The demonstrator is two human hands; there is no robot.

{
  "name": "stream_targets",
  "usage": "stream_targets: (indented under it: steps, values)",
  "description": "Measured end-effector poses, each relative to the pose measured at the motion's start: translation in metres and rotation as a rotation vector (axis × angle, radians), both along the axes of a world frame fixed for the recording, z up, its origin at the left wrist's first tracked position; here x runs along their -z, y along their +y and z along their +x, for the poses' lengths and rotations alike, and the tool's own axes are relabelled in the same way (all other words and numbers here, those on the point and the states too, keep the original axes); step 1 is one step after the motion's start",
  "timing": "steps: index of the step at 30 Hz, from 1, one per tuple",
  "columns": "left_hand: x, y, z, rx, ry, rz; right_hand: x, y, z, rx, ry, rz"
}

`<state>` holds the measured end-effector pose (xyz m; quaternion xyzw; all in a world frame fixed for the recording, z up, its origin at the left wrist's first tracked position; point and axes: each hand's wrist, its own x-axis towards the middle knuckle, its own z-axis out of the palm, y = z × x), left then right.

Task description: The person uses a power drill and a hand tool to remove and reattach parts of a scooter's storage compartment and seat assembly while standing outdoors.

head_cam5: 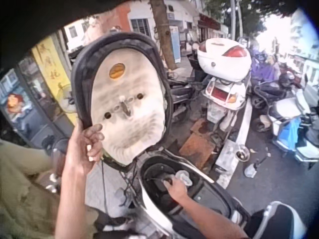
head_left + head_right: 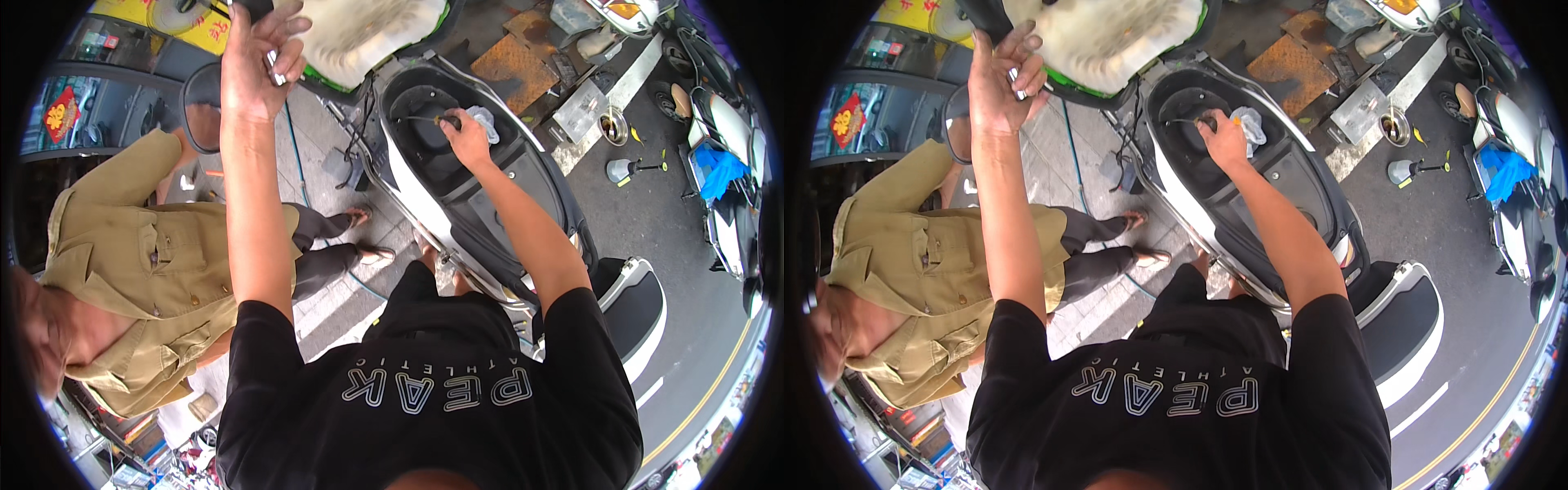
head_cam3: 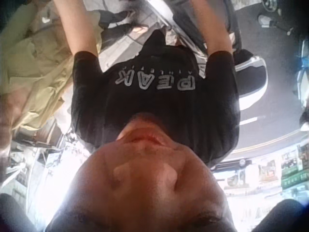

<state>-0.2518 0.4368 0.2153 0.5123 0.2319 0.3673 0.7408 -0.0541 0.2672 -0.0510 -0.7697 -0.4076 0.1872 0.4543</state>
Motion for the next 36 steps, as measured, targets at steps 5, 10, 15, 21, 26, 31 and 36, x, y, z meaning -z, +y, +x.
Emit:
stream_targets:
  steps: [5, 10, 15, 21, 26, 31, 36]
  values:
    - [-0.005, -0.001, 0.008, -0.035, -0.044, -0.042, -0.003, 0.012, -0.001, 0.005, 0.077, -0.061]
    - [-0.008, -0.002, 0.005, -0.081, 0.004, 0.002, -0.004, 0.009, 0.001, 0.064, -0.092, -0.122]
    - [0.0, 0.007, 0.002, -0.023, -0.051, 0.08, -0.002, 0.009, 0.0, 0.125, 0.065, -0.127]
    - [0.0, 0.008, -0.007, 0.138, -0.053, 0.075, -0.032, 0.005, -0.007, 0.092, 0.082, -0.114]
    - [-0.004, 0.002, 0.001, 0.137, -0.076, 0.117, -0.058, -0.025, 0.006, 0.225, 0.276, -0.038]
    - [0.002, 0.0, -0.001, 0.127, -0.135, 0.104, -0.094, -0.09, 0.012, 0.488, 0.603, 0.063]
    - [0.018, -0.011, -0.004, 0.115, -0.151, 0.201, -0.102, -0.195, -0.002, 0.695, 1.023, 0.174]
